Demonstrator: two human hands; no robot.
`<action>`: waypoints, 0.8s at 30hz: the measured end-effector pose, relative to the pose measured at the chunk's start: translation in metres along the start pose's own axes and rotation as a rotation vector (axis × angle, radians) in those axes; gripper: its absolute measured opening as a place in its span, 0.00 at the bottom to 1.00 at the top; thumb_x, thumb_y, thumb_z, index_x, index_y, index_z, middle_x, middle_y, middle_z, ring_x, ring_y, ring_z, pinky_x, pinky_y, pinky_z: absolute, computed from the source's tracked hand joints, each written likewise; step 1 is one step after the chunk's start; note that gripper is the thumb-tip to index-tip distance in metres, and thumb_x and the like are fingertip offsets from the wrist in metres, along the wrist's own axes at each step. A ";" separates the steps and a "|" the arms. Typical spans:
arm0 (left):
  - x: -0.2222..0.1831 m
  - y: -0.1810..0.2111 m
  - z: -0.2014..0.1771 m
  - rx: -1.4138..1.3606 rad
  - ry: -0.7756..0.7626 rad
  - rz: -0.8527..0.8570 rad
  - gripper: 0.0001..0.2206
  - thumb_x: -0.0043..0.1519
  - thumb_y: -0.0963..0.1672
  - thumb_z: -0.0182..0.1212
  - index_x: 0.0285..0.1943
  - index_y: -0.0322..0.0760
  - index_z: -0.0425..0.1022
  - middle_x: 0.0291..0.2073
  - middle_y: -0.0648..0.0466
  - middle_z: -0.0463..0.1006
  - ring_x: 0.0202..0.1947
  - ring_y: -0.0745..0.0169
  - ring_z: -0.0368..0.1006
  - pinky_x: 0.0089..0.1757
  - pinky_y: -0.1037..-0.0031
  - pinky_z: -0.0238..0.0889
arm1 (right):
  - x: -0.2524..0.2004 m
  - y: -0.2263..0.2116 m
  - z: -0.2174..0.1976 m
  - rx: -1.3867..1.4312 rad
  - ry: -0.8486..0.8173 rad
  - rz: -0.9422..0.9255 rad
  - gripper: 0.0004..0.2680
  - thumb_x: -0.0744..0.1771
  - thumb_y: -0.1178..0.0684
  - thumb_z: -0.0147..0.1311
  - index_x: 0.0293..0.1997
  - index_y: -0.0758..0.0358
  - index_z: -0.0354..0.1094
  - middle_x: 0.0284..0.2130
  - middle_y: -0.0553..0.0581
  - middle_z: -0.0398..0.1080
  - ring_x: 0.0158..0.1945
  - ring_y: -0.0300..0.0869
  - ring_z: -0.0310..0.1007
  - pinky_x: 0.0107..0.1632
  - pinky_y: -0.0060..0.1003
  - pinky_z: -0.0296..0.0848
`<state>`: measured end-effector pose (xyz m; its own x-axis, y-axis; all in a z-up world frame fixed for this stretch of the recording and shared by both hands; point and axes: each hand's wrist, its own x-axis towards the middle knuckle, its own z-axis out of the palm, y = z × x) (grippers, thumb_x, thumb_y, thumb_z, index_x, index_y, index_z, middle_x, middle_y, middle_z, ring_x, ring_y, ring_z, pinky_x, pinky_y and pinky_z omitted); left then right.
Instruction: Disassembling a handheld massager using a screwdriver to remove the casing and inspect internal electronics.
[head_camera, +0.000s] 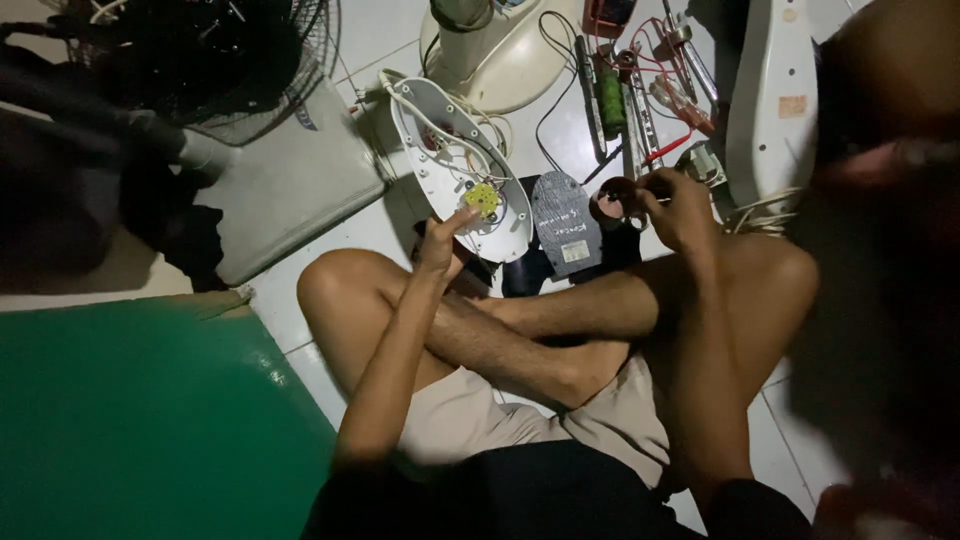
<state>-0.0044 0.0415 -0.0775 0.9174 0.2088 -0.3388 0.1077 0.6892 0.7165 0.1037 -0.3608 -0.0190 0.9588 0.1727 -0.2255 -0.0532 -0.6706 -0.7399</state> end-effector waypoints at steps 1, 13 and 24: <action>0.003 -0.002 -0.004 0.001 -0.002 -0.003 0.17 0.64 0.37 0.82 0.61 0.34 0.87 0.44 0.49 0.90 0.47 0.61 0.85 0.52 0.58 0.84 | 0.002 0.002 0.001 0.000 0.002 0.003 0.09 0.74 0.52 0.67 0.60 0.61 0.82 0.52 0.72 0.84 0.60 0.65 0.84 0.60 0.52 0.85; 0.022 0.006 -0.018 -0.189 0.097 -0.200 0.12 0.66 0.43 0.74 0.55 0.30 0.87 0.43 0.43 0.90 0.41 0.51 0.89 0.49 0.55 0.85 | -0.031 -0.073 0.065 -0.316 -0.309 -0.136 0.13 0.73 0.54 0.58 0.58 0.75 0.81 0.49 0.85 0.84 0.58 0.79 0.83 0.62 0.72 0.80; 0.016 0.015 -0.001 -0.183 0.138 -0.214 0.14 0.63 0.43 0.80 0.42 0.24 0.80 0.34 0.37 0.82 0.36 0.51 0.81 0.43 0.51 0.82 | -0.074 -0.113 0.200 -0.901 -0.509 -0.114 0.14 0.76 0.40 0.53 0.67 0.52 0.72 0.46 0.57 0.84 0.53 0.43 0.86 0.59 0.32 0.76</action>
<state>0.0114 0.0558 -0.0728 0.8192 0.1293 -0.5587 0.2107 0.8383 0.5029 -0.0172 -0.1538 -0.0454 0.7026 0.4125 -0.5798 0.4589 -0.8854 -0.0738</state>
